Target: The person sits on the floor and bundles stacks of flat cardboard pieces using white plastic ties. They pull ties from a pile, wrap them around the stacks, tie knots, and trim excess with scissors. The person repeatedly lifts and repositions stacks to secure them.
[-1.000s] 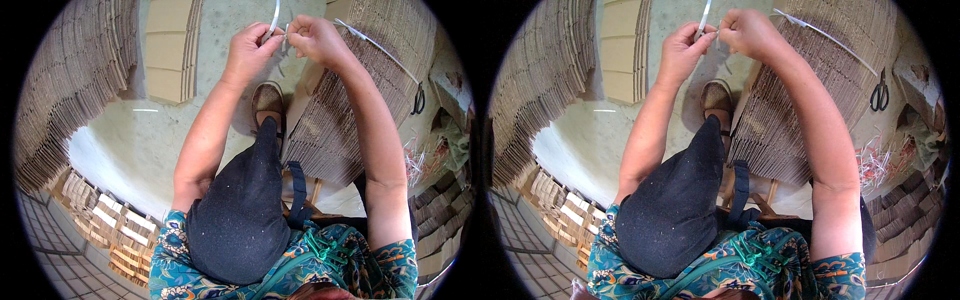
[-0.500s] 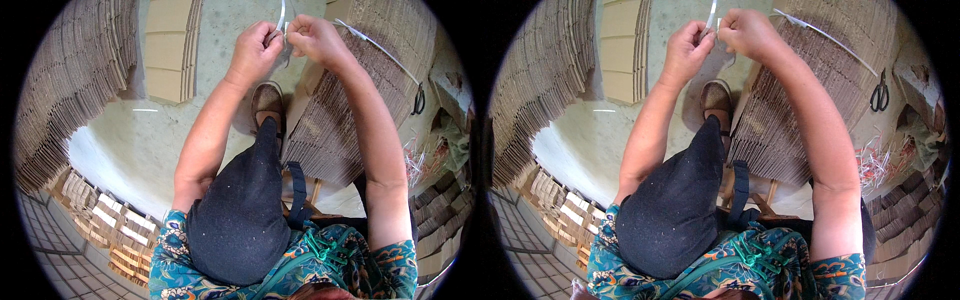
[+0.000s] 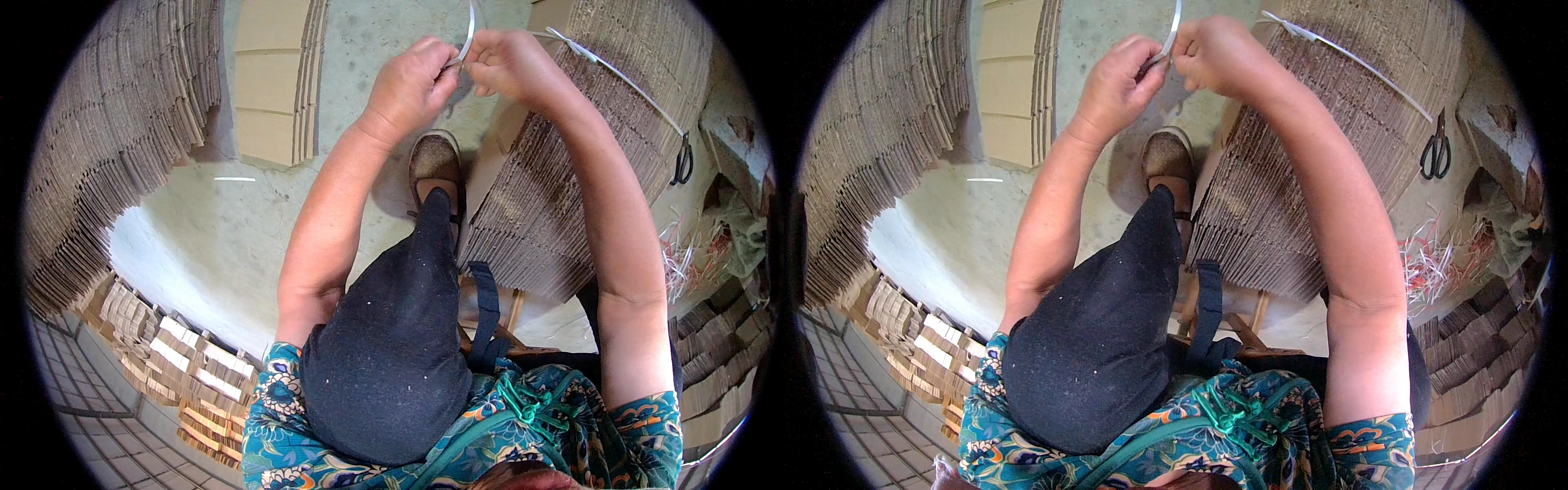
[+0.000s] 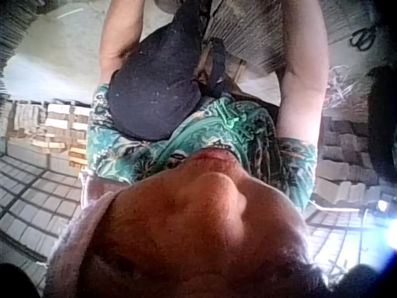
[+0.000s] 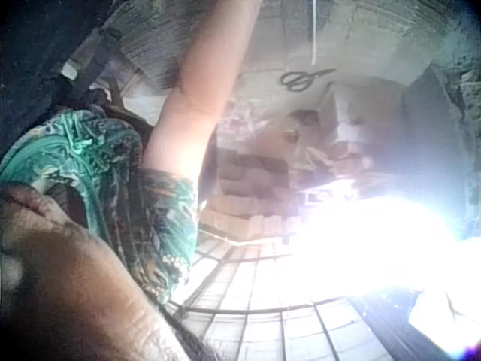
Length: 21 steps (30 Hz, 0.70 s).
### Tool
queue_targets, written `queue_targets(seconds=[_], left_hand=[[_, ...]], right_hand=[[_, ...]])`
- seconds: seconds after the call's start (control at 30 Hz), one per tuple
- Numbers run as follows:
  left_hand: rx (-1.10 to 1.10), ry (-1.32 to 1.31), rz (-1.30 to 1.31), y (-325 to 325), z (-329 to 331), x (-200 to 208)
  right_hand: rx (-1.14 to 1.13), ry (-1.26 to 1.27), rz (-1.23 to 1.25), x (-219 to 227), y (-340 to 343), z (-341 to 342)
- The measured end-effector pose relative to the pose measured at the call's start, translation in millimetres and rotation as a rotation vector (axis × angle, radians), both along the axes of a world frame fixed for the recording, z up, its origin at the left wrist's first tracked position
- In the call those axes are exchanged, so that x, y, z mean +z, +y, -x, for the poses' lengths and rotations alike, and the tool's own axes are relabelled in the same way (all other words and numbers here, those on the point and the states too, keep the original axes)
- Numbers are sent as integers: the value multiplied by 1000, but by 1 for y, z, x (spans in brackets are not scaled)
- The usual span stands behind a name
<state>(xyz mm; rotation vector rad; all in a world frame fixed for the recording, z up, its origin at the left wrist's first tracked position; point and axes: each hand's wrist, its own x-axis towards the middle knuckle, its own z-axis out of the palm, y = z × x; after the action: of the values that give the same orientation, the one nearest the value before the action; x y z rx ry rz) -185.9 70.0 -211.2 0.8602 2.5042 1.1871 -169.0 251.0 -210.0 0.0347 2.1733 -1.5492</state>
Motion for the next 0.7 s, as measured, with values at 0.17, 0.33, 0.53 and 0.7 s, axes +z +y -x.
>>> queue_targets(seconds=[0.17,0.33,0.53,0.7], left_hand=[[-4,5,38,3,-2,0],[45,-27,-22,3,-4,2],[188,-145,-45,-6,-6,-12],[221,-242,-125,0,-10,-4]], right_hand=[[22,147,-141,0,-1,-3],[-62,236,-194,-3,0,-6],[-143,126,-72,-1,-4,-5],[-137,79,-75,8,-2,-5]])
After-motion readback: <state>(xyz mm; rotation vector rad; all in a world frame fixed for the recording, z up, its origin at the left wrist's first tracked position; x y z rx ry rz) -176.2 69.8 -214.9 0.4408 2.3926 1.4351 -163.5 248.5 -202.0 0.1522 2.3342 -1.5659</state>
